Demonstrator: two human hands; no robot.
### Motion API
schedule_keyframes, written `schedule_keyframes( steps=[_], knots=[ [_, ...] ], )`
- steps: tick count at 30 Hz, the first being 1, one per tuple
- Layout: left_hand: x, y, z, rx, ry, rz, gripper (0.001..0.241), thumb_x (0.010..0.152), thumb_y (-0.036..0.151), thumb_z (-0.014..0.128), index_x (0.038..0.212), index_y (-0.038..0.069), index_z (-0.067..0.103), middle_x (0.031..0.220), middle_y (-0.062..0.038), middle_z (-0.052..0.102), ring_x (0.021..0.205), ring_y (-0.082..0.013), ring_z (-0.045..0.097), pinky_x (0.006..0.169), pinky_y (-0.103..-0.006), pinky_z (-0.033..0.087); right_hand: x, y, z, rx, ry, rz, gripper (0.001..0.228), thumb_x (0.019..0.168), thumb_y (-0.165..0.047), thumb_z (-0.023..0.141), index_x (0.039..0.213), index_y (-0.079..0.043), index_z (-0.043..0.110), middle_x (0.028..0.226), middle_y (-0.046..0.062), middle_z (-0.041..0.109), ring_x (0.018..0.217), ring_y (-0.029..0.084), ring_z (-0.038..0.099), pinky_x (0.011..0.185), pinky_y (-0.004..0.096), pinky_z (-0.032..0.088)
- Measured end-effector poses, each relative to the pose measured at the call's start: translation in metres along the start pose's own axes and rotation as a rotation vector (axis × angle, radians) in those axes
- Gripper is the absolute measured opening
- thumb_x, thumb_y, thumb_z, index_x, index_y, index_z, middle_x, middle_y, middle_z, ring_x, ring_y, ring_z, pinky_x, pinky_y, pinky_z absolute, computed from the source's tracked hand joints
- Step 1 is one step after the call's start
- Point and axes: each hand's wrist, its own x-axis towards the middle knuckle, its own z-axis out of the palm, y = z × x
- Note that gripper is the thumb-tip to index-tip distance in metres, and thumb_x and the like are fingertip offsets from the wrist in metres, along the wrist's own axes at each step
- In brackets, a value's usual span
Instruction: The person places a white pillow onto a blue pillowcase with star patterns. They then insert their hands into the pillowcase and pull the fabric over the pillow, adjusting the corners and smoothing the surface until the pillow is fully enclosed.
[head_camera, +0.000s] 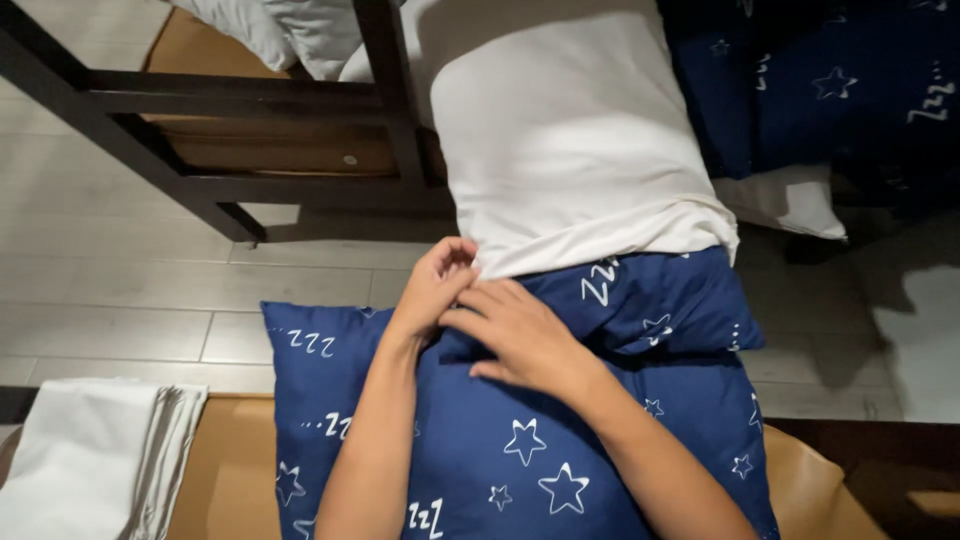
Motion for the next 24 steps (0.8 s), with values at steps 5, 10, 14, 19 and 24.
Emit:
schedule_keyframes(
  steps=[5,10,14,19,24],
  knots=[
    [-0.004,0.016,0.024,-0.400,0.124,-0.096,0.032,0.089,0.015,0.070,0.120,0.005,0.068,0.108,-0.006,0.068,0.094,-0.0116,0.066,0.080,-0.0247,0.055,-0.003,0.028,0.012,-0.119,0.309,-0.023,0.052,0.065,-0.007,0.082,0.115,-0.011,0.065,0.124,0.006,0.067,0.128,0.027,0.057,0.114,0.045,0.039],
    [-0.008,0.021,0.052,-0.232,0.157,0.188,0.024,0.089,0.008,0.075,0.112,0.002,0.073,0.118,-0.007,0.063,0.109,-0.0121,0.060,0.095,-0.0295,0.053,-0.024,0.038,-0.002,0.224,0.675,0.118,0.035,0.082,0.005,0.066,0.111,-0.013,0.072,0.116,-0.002,0.075,0.119,0.022,0.069,0.115,0.043,0.044],
    [-0.017,0.038,0.073,-0.190,0.177,0.275,0.019,0.091,0.007,0.076,0.109,0.001,0.073,0.111,-0.007,0.057,0.103,-0.0116,0.057,0.089,-0.0263,0.054,-0.032,0.028,-0.015,0.361,0.894,0.100,0.014,0.092,0.004,0.061,0.100,-0.005,0.069,0.106,0.010,0.076,0.107,0.032,0.073,0.111,0.049,0.047],
    [-0.033,0.062,0.090,-0.183,0.231,0.295,0.007,0.101,0.009,0.065,0.105,0.004,0.067,0.103,-0.003,0.056,0.098,-0.0091,0.052,0.086,-0.0261,0.049,-0.038,0.031,-0.018,0.403,1.057,0.064,0.011,0.100,0.001,0.054,0.092,0.000,0.062,0.089,0.014,0.076,0.093,0.038,0.077,0.105,0.055,0.051],
    [-0.034,0.070,0.100,-0.842,0.148,-0.023,0.011,0.105,0.016,0.056,0.111,0.008,0.055,0.104,-0.005,0.066,0.096,-0.0134,0.067,0.083,-0.0263,0.059,-0.045,0.037,-0.027,0.513,1.300,0.111,0.025,0.113,-0.016,0.038,0.099,0.001,0.050,0.081,0.016,0.066,0.088,0.042,0.075,0.103,0.060,0.055]
  ],
)
